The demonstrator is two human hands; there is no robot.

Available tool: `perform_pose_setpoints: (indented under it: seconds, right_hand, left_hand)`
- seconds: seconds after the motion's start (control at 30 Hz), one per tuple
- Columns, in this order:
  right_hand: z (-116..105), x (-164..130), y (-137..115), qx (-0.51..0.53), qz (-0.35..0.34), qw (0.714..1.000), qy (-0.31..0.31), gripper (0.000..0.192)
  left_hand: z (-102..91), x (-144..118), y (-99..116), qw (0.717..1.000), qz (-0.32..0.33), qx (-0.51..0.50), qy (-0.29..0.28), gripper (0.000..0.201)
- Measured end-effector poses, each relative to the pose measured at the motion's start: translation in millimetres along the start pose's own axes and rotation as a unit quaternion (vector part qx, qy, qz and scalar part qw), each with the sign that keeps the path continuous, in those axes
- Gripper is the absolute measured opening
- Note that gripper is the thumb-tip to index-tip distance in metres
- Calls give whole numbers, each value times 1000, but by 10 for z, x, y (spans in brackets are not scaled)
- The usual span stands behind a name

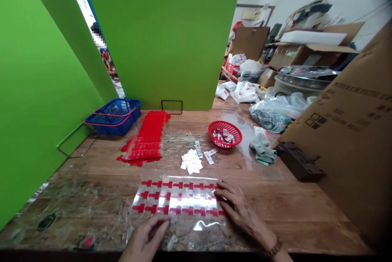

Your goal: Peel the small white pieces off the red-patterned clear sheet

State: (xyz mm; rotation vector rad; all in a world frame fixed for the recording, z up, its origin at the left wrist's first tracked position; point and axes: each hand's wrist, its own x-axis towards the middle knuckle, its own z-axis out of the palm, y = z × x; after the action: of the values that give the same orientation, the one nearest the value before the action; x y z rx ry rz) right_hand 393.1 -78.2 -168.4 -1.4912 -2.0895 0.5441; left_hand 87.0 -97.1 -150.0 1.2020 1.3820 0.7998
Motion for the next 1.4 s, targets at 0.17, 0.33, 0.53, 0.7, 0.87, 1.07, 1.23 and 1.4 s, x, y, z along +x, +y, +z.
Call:
perform_pose_setpoints:
  seconds: [0.17, 0.33, 0.53, 0.7, 0.87, 1.07, 1.23, 1.4]
  right_hand:
    - [-49, 73, -60, 13, -13, 999, -31, 19]
    - [-85, 362, 3, 17, 11, 999, 28, 18]
    - [161, 1211, 152, -29, -2, 996, 87, 36]
    - [434, 1529, 63, -71, 2, 994, 78, 36]
    - [553, 1273, -156, -82, -24, 994, 66, 34]
    - [259, 1193, 37, -82, -14, 994, 64, 47]
    - [-34, 1160, 294, -76, -18, 997, 5, 48]
    - [-99, 1088, 379, -58, 10, 998, 13, 32]
  left_hand:
    - [198, 414, -174, 914, 271, 302, 1, 37]
    - [469, 520, -483, 823, 365, 433, 48, 48]
    - [586, 467, -519, 796, 375, 470, 66, 54]
    - [613, 476, -533, 793, 373, 477, 65, 57]
    - [586, 479, -520, 791, 374, 482, 59, 58]
    - [540, 460, -463, 792, 377, 478, 44, 54]
    - [562, 434, -415, 807, 356, 470, 42, 56]
    - [577, 435, -389, 817, 335, 467, 47, 54]
